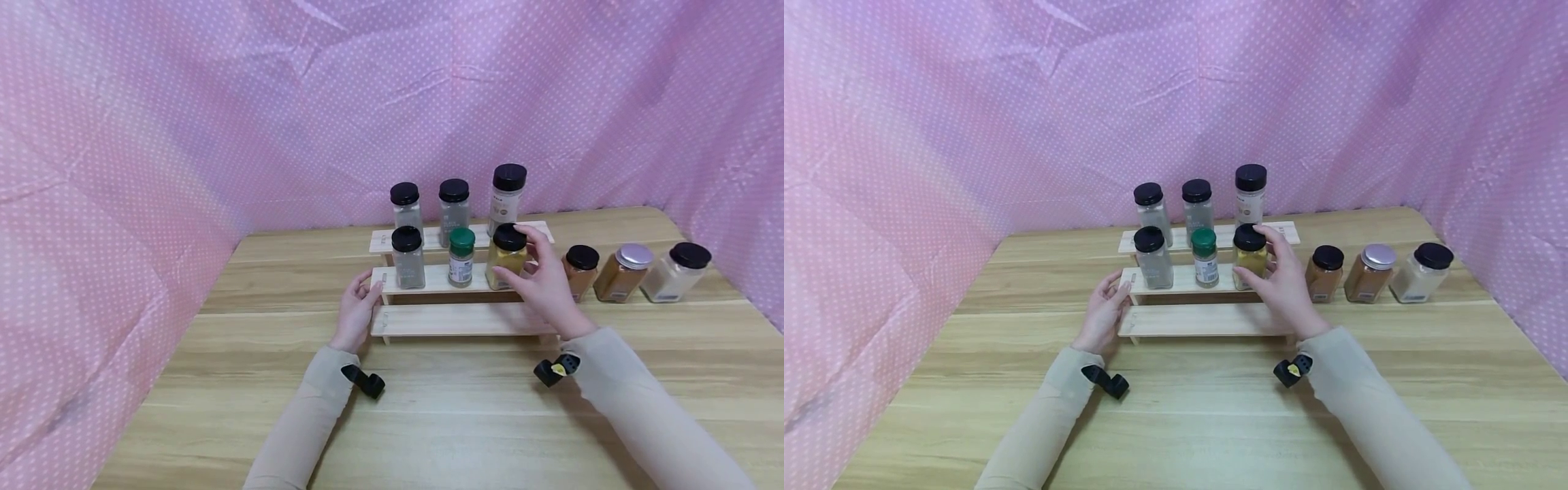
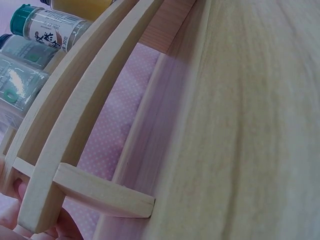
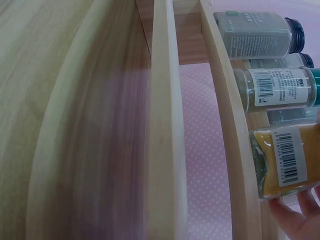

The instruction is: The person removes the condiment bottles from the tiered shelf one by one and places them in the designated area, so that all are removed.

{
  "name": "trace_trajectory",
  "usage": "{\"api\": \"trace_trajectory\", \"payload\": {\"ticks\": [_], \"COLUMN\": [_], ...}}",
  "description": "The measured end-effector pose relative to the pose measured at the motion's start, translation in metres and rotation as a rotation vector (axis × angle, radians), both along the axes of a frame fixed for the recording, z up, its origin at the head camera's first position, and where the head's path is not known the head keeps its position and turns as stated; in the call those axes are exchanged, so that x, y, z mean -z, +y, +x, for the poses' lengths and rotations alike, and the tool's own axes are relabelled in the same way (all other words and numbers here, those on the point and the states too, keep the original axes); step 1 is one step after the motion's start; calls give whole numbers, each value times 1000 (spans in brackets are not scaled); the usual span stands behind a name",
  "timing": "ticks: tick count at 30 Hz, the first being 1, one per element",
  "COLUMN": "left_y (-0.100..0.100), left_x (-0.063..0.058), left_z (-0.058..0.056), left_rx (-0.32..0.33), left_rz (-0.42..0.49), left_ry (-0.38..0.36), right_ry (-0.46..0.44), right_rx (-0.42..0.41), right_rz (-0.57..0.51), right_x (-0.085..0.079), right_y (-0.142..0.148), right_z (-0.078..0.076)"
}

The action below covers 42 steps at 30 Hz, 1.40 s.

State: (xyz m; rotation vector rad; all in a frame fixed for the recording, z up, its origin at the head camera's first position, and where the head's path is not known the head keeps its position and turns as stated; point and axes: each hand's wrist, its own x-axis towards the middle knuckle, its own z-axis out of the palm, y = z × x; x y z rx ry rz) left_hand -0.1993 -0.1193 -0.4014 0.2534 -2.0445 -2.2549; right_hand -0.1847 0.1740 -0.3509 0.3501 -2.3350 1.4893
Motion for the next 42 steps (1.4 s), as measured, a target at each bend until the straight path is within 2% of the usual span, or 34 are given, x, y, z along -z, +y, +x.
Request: {"api": "trace_trajectory", "payload": {"ticks": [17, 25, 30, 35, 38, 42], "left_y": [0, -1, -2, 0, 1, 1], "left_x": [1, 1, 0, 1, 2, 1], "left_z": [0, -2, -1, -1, -1, -1], "left_rx": [14, 14, 11, -2, -8, -20], "left_rz": [16, 16, 15, 24, 28, 32], "left_ry": [11, -4, 0, -3, -2, 6], "right_ry": [67, 127, 194, 242, 274, 317], "right_rx": [44, 34, 23, -51, -95, -65], "right_rz": [64, 29, -52, -109, -58, 37], "right_x": [4, 4, 3, 1, 1, 0], "right_y": [3, 9, 10, 15, 20, 27], "right_z": [1, 3, 11, 25, 33, 41]}}
